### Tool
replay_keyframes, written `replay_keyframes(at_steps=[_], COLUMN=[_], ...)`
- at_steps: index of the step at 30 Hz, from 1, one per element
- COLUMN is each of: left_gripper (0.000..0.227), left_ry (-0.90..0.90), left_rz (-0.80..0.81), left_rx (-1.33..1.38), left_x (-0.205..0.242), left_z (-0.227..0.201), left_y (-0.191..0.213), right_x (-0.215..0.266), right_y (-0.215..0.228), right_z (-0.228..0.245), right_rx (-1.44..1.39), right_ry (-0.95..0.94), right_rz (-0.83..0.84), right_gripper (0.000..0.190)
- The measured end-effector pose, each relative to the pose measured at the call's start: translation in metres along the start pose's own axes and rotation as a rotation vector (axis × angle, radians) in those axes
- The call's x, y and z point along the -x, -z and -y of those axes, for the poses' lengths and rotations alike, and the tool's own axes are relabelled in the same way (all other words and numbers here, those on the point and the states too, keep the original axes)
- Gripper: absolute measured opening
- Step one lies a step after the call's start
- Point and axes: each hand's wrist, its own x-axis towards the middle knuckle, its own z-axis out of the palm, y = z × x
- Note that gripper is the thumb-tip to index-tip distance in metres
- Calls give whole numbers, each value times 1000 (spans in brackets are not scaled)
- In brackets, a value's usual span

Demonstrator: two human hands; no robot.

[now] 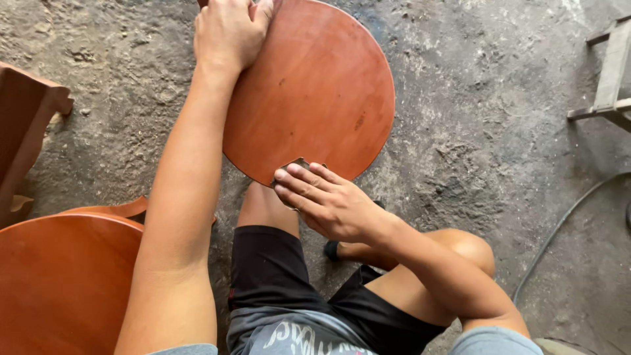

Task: The person sands the surfaces of several wooden stools using a small piece of sandpaper held in their hand, working on both the round seats and the curved legs.

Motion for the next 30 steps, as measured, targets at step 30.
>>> replay_keyframes(at_steps=[30], left_gripper=[33], left_ry=[-72], left_rz=[-67], left_rx=[-13], left_x=[13], left_z=[-2], left_y=[6], right_x=[-7], right_y=[0], right_z=[-112], right_rx=[149], right_ry=[-426], right_rz=[-207], right_gripper=[47])
